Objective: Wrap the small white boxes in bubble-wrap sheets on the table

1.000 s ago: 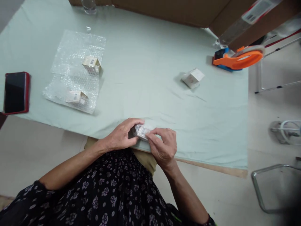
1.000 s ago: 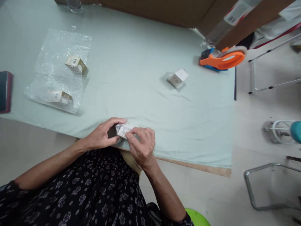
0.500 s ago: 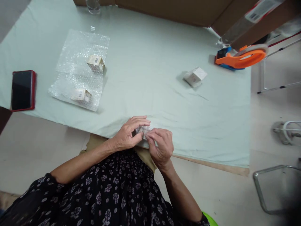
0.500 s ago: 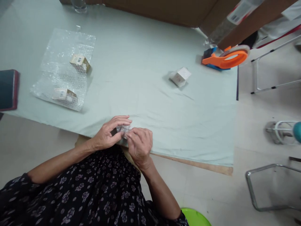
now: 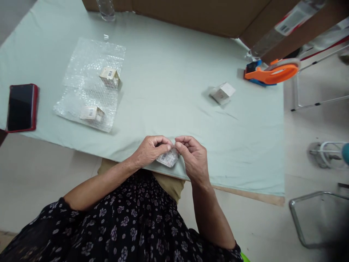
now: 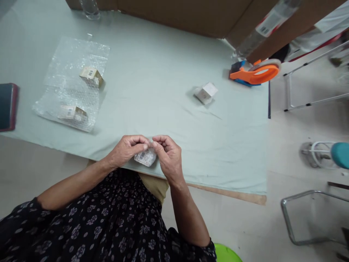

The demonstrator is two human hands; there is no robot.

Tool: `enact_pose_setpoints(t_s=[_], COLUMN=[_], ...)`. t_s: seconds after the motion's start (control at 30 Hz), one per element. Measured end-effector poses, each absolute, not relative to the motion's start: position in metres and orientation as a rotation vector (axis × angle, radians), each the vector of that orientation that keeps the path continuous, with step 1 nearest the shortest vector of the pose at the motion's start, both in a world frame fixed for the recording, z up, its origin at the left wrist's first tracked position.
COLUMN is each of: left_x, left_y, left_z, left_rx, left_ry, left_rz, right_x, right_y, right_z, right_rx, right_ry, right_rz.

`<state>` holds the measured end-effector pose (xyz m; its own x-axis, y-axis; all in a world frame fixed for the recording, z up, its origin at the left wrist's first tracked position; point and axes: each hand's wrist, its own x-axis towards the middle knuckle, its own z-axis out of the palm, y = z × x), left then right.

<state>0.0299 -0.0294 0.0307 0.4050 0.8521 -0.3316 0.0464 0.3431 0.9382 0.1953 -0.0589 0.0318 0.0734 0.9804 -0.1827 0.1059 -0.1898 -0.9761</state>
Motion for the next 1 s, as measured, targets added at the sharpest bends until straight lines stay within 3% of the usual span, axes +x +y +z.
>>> enact_pose_setpoints(t_s=[1.0], left_x=[0.041], left_y=[-0.029], left_z=[0.028], left_rx=[0.915], left_ry=[1.087], left_rz=[0.663], right_x=[0.214], right_y=[-0.04], right_z=[0.042], right_rx=[-1.429], right_ry=[-1.252], right_rz=[1.291])
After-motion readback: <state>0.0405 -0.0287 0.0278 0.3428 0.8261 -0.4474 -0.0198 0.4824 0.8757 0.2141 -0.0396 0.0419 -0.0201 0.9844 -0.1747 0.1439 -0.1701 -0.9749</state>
